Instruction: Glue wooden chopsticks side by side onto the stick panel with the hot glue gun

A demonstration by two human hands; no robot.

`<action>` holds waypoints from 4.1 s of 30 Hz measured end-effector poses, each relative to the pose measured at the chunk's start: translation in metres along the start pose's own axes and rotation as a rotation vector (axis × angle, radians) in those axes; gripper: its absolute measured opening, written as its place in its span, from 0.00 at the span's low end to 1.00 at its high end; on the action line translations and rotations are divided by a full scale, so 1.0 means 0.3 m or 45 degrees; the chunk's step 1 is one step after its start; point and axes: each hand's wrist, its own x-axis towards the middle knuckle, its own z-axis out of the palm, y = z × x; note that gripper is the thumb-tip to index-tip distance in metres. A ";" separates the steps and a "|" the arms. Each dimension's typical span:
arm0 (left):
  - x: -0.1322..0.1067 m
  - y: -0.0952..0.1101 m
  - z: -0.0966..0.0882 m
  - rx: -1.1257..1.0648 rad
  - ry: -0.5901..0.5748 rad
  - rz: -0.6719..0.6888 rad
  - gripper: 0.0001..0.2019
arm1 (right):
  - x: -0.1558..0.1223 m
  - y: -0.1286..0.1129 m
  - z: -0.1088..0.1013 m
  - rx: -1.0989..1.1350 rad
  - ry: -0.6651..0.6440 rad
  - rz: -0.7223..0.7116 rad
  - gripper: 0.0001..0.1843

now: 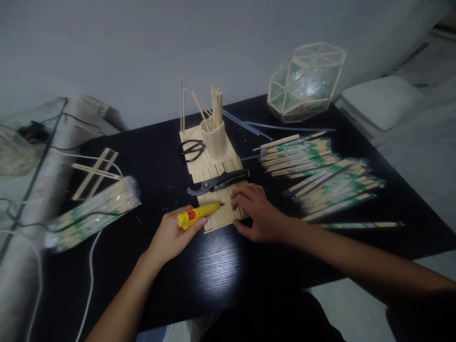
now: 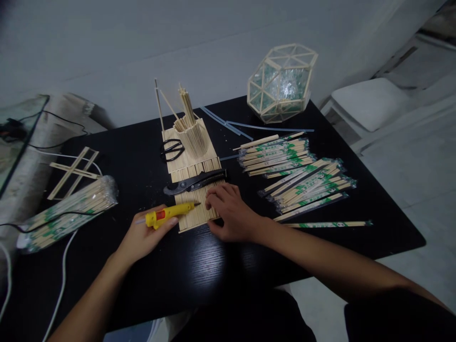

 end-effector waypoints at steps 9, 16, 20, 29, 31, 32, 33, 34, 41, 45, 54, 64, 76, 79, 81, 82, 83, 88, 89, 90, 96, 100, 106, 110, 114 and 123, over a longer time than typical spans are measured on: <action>0.021 -0.006 0.003 -0.182 0.081 -0.095 0.13 | 0.020 0.006 -0.004 0.035 0.186 -0.055 0.11; 0.023 -0.015 0.004 -0.282 0.053 -0.143 0.14 | 0.045 -0.004 0.000 0.197 0.275 -0.053 0.14; 0.015 -0.017 0.006 -0.323 0.035 -0.137 0.14 | 0.042 -0.005 0.003 0.239 0.247 0.002 0.15; 0.005 -0.004 0.001 -0.206 0.016 -0.114 0.18 | 0.039 -0.002 -0.001 0.227 0.282 0.094 0.17; 0.005 -0.001 0.001 -0.201 0.009 -0.112 0.18 | 0.039 0.000 -0.002 0.217 0.296 0.116 0.18; 0.005 0.001 0.002 -0.201 0.007 -0.114 0.18 | 0.038 0.001 -0.002 0.218 0.305 0.119 0.18; 0.005 0.002 0.002 -0.200 0.008 -0.116 0.18 | 0.038 0.002 -0.001 0.223 0.311 0.119 0.18; 0.005 0.003 0.002 -0.198 0.008 -0.119 0.18 | 0.038 0.004 0.000 0.232 0.319 0.119 0.18; 0.007 0.007 0.000 -0.180 0.012 -0.104 0.18 | 0.036 0.012 0.007 0.227 0.348 0.100 0.18; 0.006 0.000 0.004 -0.196 0.030 -0.090 0.18 | 0.039 0.012 0.005 0.200 0.359 0.101 0.17; 0.000 -0.007 0.008 -0.167 0.032 -0.065 0.17 | 0.047 0.014 0.002 0.242 0.409 0.162 0.16; 0.004 0.008 0.005 -0.131 0.030 -0.027 0.18 | 0.049 0.026 0.003 0.275 0.432 0.263 0.17; 0.006 0.010 0.003 -0.141 0.032 -0.027 0.17 | 0.059 0.026 0.007 0.282 0.446 0.389 0.18; 0.006 0.011 0.002 -0.146 0.029 -0.020 0.16 | 0.059 0.026 0.007 0.284 0.443 0.402 0.18; 0.006 0.010 0.002 -0.149 0.032 -0.018 0.16 | 0.058 0.027 0.007 0.287 0.440 0.403 0.18; 0.005 0.010 0.002 -0.148 0.032 -0.018 0.16 | 0.058 0.028 0.007 0.289 0.439 0.403 0.18; 0.004 0.009 0.002 -0.145 0.032 -0.020 0.16 | 0.059 0.028 0.008 0.291 0.438 0.403 0.18; 0.001 0.006 0.006 -0.132 0.033 -0.028 0.17 | 0.062 0.029 0.009 0.294 0.435 0.402 0.18; 0.001 0.006 0.006 -0.132 0.030 -0.028 0.18 | 0.062 0.029 0.009 0.294 0.434 0.400 0.18; 0.001 0.006 0.006 -0.131 0.025 -0.029 0.18 | 0.062 0.029 0.009 0.294 0.433 0.399 0.18; 0.004 0.006 0.006 -0.140 0.032 -0.018 0.17 | 0.060 0.028 0.005 0.290 0.419 0.408 0.19; 0.004 0.005 0.006 -0.133 0.033 -0.031 0.18 | 0.058 0.030 0.007 0.287 0.420 0.407 0.19; 0.002 0.005 0.006 -0.133 0.033 -0.043 0.18 | 0.059 0.032 0.010 0.290 0.429 0.397 0.18; 0.004 0.004 0.006 -0.123 0.042 -0.043 0.19 | 0.061 0.032 0.008 0.289 0.423 0.403 0.18; 0.004 0.001 0.007 -0.129 0.041 -0.038 0.18 | 0.060 0.034 0.006 0.287 0.412 0.408 0.19; -0.005 -0.010 0.013 -0.132 0.050 -0.060 0.18 | 0.059 0.034 0.009 0.284 0.418 0.403 0.19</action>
